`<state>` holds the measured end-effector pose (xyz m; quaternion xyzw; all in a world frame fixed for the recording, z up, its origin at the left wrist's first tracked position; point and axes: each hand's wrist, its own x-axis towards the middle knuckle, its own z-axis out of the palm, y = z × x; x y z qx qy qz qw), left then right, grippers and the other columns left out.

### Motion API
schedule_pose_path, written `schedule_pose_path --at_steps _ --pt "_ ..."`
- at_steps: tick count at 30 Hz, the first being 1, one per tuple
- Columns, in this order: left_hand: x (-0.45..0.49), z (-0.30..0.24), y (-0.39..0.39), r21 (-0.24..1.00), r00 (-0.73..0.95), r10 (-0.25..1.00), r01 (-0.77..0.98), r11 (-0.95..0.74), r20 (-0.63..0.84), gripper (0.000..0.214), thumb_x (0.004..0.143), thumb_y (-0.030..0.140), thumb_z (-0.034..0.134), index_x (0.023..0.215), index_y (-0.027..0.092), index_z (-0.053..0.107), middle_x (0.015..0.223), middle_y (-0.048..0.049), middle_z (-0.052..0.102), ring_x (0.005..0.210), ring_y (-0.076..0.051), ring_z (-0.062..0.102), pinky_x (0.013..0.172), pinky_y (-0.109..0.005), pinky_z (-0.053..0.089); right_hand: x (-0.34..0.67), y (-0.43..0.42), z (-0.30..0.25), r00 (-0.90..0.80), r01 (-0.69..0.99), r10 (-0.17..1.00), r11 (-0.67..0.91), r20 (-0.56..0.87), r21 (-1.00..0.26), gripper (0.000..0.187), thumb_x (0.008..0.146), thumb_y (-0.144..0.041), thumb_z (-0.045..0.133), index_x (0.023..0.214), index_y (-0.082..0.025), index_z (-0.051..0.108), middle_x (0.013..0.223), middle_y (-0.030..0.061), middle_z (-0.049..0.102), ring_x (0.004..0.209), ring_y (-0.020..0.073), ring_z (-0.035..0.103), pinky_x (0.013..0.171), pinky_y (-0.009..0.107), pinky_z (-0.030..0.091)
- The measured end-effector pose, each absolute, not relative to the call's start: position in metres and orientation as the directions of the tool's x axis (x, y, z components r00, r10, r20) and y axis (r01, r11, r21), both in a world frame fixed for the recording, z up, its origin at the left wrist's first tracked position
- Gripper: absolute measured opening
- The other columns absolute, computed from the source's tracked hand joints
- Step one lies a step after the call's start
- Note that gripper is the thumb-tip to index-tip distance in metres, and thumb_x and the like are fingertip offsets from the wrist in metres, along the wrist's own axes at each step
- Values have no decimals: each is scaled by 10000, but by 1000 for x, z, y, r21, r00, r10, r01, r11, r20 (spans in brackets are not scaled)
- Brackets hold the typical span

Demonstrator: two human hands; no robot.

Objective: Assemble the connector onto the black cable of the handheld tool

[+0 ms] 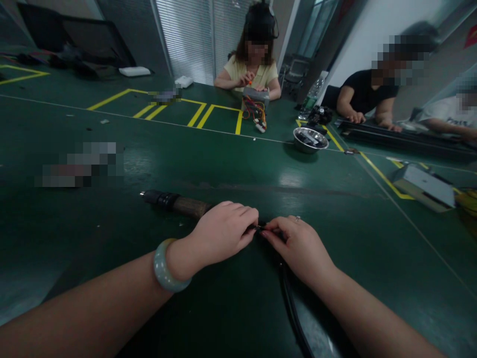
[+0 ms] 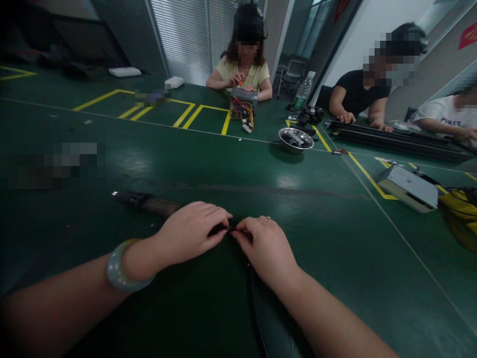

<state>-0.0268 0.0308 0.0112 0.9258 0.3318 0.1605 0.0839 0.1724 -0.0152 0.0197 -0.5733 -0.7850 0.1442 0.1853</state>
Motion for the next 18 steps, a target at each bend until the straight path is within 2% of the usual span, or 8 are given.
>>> schedule_pose_path --at_steps 4,10,18 --pt "-26 13 30 264 726 648 594 -760 231 79 872 242 554 932 191 567 896 -25 629 882 -199 593 809 -348 435 173 -15 18 -279 839 947 321 159 -440 90 850 -233 674 940 -227 671 807 -9 685 781 177 607 744 310 419" --pt "-27 15 30 271 734 642 586 -764 221 78 871 242 571 936 196 568 907 -18 628 884 -199 583 817 -352 428 175 -11 15 -350 799 919 393 180 -455 52 862 -204 657 904 -224 681 845 -9 693 802 171 600 770 307 408" --pt "-26 18 29 272 731 643 587 -763 226 71 865 227 579 929 199 568 900 -15 625 876 -193 578 800 -344 423 173 -11 12 -314 780 931 364 185 -508 51 855 -179 654 878 -221 672 828 -10 689 793 169 592 764 301 406"
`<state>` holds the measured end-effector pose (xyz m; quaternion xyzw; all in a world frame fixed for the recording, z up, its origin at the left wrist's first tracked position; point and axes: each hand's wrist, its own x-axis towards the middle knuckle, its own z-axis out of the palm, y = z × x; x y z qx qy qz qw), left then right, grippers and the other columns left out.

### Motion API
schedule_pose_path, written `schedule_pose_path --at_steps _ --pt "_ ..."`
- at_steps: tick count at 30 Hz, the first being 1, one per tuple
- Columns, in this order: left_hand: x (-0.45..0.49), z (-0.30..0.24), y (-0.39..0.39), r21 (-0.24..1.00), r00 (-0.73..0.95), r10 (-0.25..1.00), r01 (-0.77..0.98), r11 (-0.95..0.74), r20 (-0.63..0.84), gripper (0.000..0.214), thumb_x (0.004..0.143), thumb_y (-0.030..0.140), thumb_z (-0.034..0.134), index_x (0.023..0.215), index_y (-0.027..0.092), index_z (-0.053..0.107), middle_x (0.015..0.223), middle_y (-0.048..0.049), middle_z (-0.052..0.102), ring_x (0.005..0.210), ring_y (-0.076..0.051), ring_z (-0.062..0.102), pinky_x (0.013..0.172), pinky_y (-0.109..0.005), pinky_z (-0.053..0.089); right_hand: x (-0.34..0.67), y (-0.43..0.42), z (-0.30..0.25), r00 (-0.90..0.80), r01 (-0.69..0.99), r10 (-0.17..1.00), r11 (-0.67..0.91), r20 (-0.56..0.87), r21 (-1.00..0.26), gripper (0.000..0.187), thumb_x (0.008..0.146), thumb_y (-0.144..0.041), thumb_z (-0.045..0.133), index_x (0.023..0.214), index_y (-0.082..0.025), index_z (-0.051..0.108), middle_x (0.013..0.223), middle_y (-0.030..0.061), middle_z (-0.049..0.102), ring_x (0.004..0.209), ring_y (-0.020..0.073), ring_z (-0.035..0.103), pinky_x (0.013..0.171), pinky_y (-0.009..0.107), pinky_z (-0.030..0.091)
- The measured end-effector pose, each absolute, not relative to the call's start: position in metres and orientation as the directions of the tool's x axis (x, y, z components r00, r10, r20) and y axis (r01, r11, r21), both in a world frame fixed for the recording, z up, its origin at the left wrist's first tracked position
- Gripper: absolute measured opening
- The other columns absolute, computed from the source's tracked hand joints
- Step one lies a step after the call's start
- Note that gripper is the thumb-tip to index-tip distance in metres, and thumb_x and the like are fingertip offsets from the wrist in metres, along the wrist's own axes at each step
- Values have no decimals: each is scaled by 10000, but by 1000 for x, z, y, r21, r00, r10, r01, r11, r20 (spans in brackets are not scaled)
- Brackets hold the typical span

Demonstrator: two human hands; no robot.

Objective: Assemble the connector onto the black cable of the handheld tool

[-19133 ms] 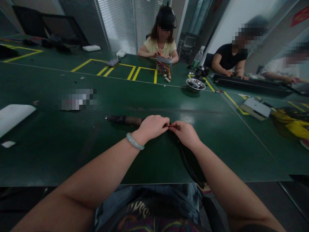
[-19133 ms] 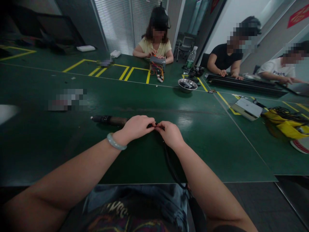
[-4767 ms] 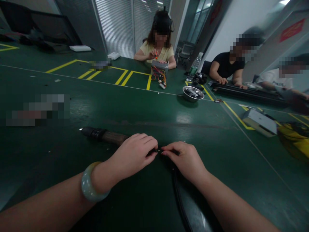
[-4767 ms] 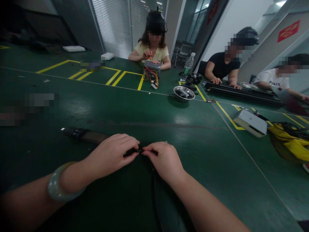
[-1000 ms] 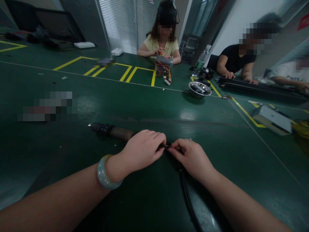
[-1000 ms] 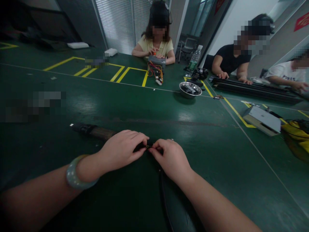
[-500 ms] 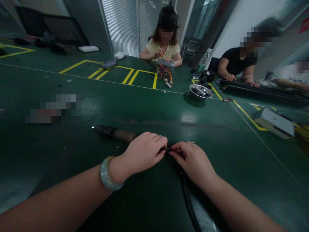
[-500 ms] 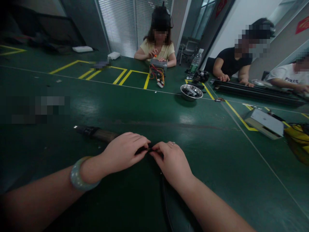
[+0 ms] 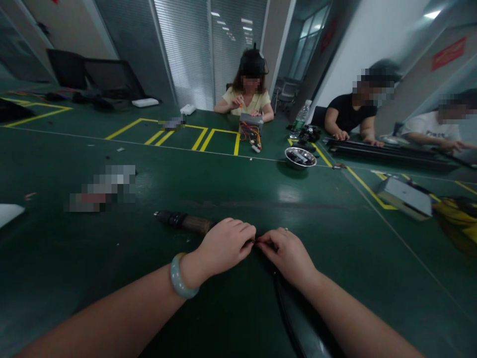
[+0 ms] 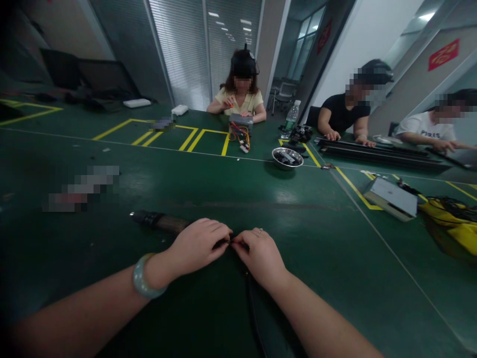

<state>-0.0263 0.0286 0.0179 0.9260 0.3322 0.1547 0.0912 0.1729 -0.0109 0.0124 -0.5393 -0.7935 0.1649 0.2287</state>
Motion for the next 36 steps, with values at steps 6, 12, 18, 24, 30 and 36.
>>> schedule_pose_path --at_steps 6,12,18,24,30,36 --pt "-26 22 27 269 729 646 591 -761 227 78 874 236 578 943 201 569 914 -16 624 889 -191 580 815 -344 422 172 -10 8 -257 772 947 320 191 -550 19 863 -227 651 872 -227 668 812 -7 682 802 174 591 762 306 411" --pt "-27 22 26 293 719 654 589 -753 234 75 888 263 577 936 206 566 908 -8 619 876 -184 575 819 -342 417 172 -10 9 -237 761 956 295 175 -577 21 864 -246 649 864 -234 667 798 -8 678 795 178 587 756 307 405" --pt "-28 23 26 315 719 645 568 -760 260 93 887 289 587 937 212 569 909 -1 622 875 -182 571 812 -333 410 171 -9 11 -241 747 955 295 170 -595 39 869 -242 630 842 -231 656 797 -6 678 783 178 588 749 307 399" --pt "-28 26 24 324 710 652 572 -754 266 76 885 272 592 929 211 586 907 -2 639 887 -183 584 815 -330 409 171 -11 10 -232 731 959 284 164 -620 37 872 -255 616 873 -242 651 814 -10 668 807 180 587 760 309 405" --pt "-27 27 22 343 668 696 609 -715 264 87 872 294 604 880 208 599 881 1 647 873 -183 592 808 -333 414 169 -10 7 -179 715 976 218 127 -664 106 854 -274 612 953 -243 631 789 -12 644 773 176 579 720 300 413" --pt "-24 30 22 373 636 732 635 -677 245 75 862 293 604 881 223 624 886 13 664 872 -190 600 794 -344 423 170 -10 6 -165 635 982 177 92 -752 82 851 -277 601 913 -223 593 782 -20 637 748 160 584 690 284 424"
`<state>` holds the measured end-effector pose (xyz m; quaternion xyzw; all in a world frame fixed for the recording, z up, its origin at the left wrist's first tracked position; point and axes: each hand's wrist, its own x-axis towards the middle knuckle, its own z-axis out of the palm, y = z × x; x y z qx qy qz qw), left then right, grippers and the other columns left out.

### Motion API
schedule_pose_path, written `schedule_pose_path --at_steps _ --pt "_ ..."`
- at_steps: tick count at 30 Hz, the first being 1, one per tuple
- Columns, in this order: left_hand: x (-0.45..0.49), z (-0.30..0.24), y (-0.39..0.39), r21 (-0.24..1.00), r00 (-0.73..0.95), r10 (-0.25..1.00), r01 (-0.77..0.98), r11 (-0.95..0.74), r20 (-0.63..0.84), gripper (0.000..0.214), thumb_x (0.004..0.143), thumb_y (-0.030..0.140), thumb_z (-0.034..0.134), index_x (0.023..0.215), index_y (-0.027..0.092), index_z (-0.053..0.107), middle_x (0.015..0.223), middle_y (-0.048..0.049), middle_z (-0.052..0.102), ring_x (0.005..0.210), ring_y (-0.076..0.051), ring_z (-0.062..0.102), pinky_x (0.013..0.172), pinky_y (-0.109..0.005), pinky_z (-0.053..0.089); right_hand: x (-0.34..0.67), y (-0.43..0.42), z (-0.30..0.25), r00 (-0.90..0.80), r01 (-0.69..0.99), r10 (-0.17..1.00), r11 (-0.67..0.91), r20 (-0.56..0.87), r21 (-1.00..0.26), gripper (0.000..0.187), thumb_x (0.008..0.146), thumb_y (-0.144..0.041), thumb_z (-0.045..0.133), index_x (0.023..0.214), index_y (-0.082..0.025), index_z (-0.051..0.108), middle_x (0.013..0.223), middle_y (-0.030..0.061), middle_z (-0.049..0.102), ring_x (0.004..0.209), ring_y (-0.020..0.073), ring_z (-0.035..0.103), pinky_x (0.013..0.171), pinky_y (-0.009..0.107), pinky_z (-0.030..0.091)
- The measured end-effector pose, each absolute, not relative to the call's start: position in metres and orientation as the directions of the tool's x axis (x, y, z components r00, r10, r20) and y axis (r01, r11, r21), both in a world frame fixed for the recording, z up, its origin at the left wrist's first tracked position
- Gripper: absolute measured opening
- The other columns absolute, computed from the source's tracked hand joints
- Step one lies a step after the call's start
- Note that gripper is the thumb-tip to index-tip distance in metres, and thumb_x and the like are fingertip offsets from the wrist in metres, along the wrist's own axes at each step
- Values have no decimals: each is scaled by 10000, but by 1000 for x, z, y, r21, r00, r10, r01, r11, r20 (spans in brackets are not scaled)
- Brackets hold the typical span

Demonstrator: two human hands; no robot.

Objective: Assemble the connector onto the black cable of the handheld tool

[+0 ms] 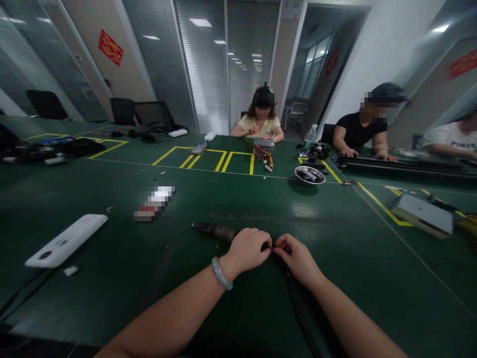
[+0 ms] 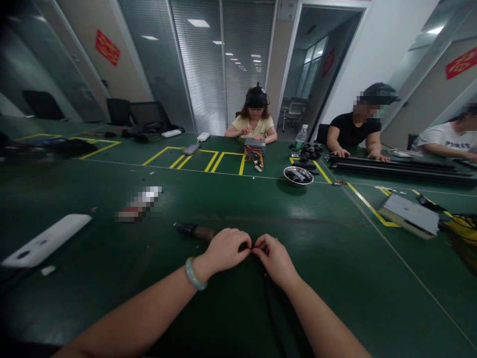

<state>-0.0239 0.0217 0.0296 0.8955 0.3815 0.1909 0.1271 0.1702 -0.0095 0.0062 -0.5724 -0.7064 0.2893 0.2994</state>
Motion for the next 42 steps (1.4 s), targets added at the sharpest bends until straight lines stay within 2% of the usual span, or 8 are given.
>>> schedule_pose_path --at_steps 5,12,17,29,36,42 --pt "-23 32 21 380 623 748 650 -658 229 69 854 294 609 867 233 637 889 25 672 861 -186 597 779 -351 423 172 -10 10 -195 623 977 189 84 -759 82 847 -289 606 888 -218 601 796 -11 644 756 162 589 687 283 436" --pt "-23 32 19 379 618 751 653 -655 233 67 840 286 622 857 224 642 873 12 674 863 -194 598 802 -355 421 172 -17 16 -141 714 990 122 30 -690 149 819 -344 620 889 -213 632 789 3 673 699 168 597 619 279 421" --pt "-24 32 18 398 618 742 632 -665 259 59 852 269 611 855 216 636 870 7 673 857 -193 599 804 -353 420 171 -18 12 -96 680 995 59 -9 -731 163 831 -353 595 878 -210 655 790 10 689 711 177 625 634 284 438" --pt "-25 30 19 365 636 737 646 -670 228 97 873 313 613 892 218 622 905 14 663 874 -174 598 815 -353 418 176 -11 -4 -112 593 994 65 -3 -803 179 844 -374 586 841 -200 628 786 7 677 724 175 619 649 280 449" --pt "-27 26 24 338 621 745 666 -665 244 98 896 307 581 918 217 613 905 10 654 877 -180 591 785 -347 423 173 1 -2 -133 596 991 64 -20 -800 173 842 -363 595 837 -192 625 787 4 681 721 163 626 642 263 445" --pt "-27 25 27 280 636 728 672 -685 255 119 890 310 590 944 206 611 917 -12 649 891 -191 593 786 -342 426 172 10 2 -145 626 988 59 -42 -778 161 810 -340 627 791 -181 644 719 -5 667 641 142 596 573 238 401"
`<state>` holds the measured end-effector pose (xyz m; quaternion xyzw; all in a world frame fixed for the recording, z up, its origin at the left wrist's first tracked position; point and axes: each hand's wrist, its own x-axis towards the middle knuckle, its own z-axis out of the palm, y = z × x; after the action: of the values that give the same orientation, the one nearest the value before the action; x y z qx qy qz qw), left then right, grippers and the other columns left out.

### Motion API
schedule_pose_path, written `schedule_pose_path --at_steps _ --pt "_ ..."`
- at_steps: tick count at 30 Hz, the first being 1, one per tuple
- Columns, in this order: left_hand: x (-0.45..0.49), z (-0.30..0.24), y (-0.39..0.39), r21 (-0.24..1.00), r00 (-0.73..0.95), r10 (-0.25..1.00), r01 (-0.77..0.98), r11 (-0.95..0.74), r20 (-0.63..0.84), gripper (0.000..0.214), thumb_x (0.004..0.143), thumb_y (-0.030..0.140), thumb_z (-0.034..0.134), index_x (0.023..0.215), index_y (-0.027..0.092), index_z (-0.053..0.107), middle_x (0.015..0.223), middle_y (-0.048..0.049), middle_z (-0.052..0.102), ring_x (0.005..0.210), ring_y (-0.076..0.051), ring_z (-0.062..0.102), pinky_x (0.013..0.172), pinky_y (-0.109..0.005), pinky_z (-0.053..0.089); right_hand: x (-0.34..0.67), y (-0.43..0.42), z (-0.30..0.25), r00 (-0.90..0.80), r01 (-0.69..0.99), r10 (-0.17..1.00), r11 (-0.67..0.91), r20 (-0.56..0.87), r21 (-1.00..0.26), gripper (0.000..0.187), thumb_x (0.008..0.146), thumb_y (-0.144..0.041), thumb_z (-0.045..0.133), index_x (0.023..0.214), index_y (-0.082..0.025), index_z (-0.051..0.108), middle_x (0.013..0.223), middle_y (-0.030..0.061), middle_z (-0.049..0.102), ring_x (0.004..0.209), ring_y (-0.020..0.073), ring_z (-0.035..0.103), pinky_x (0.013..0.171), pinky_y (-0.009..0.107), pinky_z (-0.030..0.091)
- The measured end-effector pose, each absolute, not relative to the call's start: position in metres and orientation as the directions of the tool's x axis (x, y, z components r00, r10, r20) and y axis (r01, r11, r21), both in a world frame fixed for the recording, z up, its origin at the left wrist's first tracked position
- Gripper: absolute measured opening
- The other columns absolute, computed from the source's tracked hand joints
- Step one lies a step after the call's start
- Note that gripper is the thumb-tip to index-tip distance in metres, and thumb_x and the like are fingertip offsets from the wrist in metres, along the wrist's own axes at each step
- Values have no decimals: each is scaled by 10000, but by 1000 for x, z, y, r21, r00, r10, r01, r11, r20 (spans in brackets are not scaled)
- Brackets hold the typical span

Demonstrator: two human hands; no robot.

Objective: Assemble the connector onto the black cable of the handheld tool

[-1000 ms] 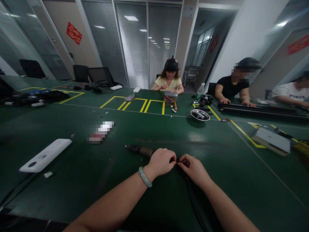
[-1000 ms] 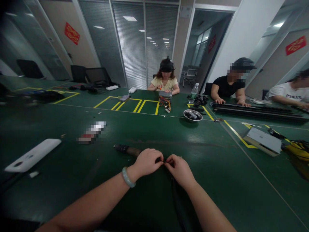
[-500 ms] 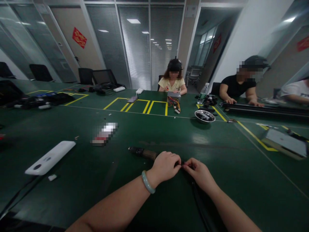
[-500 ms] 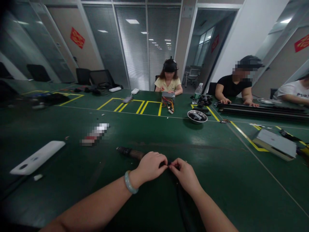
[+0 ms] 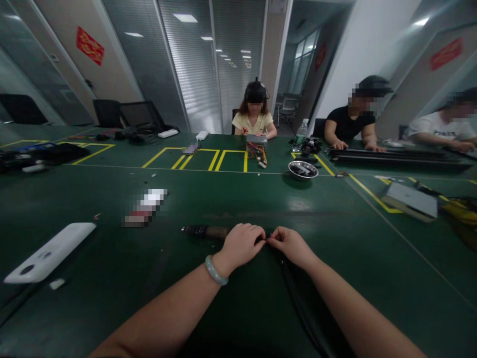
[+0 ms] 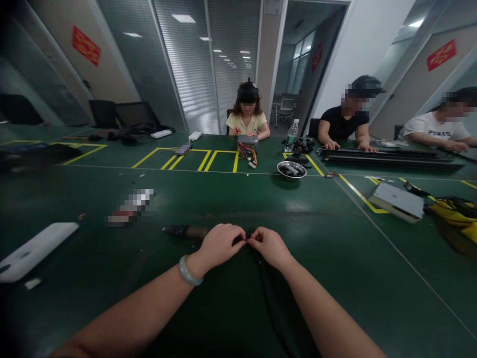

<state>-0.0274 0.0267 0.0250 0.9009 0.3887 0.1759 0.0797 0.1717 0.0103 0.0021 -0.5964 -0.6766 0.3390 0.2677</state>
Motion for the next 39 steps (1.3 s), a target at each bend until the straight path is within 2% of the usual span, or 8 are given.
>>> schedule_pose_path --at_steps 8,13,28,39 --pt "-29 25 25 279 661 703 646 -711 262 123 881 285 594 983 216 600 971 -7 648 918 -184 596 828 -339 432 172 1 1 -111 632 993 107 47 -768 159 835 -345 615 817 -189 638 776 -5 682 703 141 609 641 243 423" --pt "-29 21 25 286 644 712 652 -702 279 169 871 268 609 1030 219 579 973 -5 645 923 -187 601 833 -340 436 173 1 1 -114 627 992 111 49 -771 183 840 -365 614 813 -185 638 768 -1 676 697 141 605 613 233 421" --pt "-30 17 28 292 653 682 617 -731 328 95 880 271 589 939 199 603 987 -36 659 924 -203 610 833 -369 455 176 4 -2 -145 638 988 128 45 -759 173 825 -360 626 799 -189 643 766 12 684 689 149 611 625 243 423" --pt "-30 18 28 303 650 691 621 -723 316 79 880 245 579 946 211 605 970 -18 659 928 -193 611 846 -364 452 174 3 0 -130 653 991 97 15 -751 180 830 -375 619 803 -200 655 769 14 698 695 161 633 631 253 429"
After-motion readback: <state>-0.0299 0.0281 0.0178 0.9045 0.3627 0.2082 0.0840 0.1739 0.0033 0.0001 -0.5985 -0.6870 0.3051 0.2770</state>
